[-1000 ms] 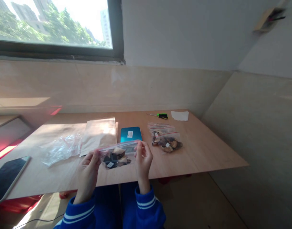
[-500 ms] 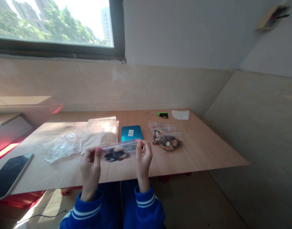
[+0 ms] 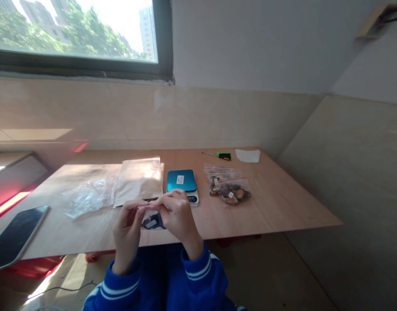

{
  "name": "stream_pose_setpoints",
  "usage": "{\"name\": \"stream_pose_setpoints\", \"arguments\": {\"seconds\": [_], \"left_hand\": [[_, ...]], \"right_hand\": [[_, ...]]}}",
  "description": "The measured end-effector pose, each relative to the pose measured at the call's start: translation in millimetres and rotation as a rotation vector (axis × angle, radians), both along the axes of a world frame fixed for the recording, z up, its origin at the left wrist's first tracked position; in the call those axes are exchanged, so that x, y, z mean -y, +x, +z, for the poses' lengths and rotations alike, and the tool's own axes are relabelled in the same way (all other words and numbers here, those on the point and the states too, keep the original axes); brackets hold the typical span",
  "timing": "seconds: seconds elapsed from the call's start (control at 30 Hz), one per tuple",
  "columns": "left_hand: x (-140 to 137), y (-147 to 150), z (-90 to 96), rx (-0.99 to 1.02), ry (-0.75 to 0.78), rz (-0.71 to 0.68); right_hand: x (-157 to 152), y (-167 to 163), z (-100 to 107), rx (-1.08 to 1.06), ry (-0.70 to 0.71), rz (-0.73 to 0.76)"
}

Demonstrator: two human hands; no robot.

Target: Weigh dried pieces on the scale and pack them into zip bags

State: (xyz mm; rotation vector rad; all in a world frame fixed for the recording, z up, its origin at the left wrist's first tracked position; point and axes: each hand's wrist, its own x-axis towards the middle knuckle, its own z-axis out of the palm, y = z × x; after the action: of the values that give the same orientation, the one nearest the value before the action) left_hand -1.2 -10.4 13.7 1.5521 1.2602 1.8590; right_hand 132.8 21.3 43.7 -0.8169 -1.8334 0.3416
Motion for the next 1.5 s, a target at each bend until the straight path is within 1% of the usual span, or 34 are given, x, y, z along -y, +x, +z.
{"name": "stream_pose_setpoints", "arguments": {"seconds": [0.1, 0.27, 0.33, 0.57, 0.67, 0.73, 0.83, 1.0, 1.07, 1.13, 1.23, 1.3, 1.33, 1.43, 1.5], "left_hand": [[2, 0, 0.9, 0.048, -0.04, -0.02], [5, -1, -3.6, 0.139, -0.106, 0.125], [5, -1, -4.8, 0.174, -0.127, 0.147], [5, 5, -2.9, 0.184, -0.175, 0.134], [3, 7, -1.9, 0.185, -0.158, 0.123], [2, 7, -1.6, 0.18, -0.14, 0.124], [-1, 4, -1.5, 0.153, -0.129, 0.154], [-6, -7, -2.3, 0.108, -0.103, 0.25], [-7, -10, -3.7, 0.096, -0.115, 0.234], [-8, -12, -5.9, 0.092, -0.15, 0.177], [-8, -13, -8.6, 0.105, -0.204, 0.078], [-8, -13, -9.0, 0.097, -0.231, 0.033], [-8, -14, -8.7, 0.088, -0.237, 0.035], [-8, -18, -7.4, 0.08, -0.215, 0.126], [-8, -21, -6.9, 0.082, -0.198, 0.155]], "right_hand": [[-1, -1, -1, -0.005, -0.024, -0.008], [3, -6, -1, 0.056, -0.072, 0.025], [6, -8, 0, 0.065, -0.078, 0.009], [5, -15, -1, 0.066, -0.007, -0.116], [2, -20, -3, 0.113, 0.039, -0.171], [1, -22, -3, 0.157, 0.079, -0.176], [-3, -22, -5, 0.174, 0.113, -0.134], [-12, -10, -14, 0.243, -0.013, -0.02], [-15, -5, -19, 0.258, -0.005, -0.021], [-17, -2, -22, 0.251, 0.014, -0.034], [-18, 0, -22, 0.27, 0.025, -0.047], [-18, 0, -20, 0.301, 0.031, -0.028], [-18, 1, -19, 0.313, 0.03, -0.014], [-19, 6, -18, 0.338, 0.018, 0.03], [-19, 10, -19, 0.348, 0.023, 0.036]]}}
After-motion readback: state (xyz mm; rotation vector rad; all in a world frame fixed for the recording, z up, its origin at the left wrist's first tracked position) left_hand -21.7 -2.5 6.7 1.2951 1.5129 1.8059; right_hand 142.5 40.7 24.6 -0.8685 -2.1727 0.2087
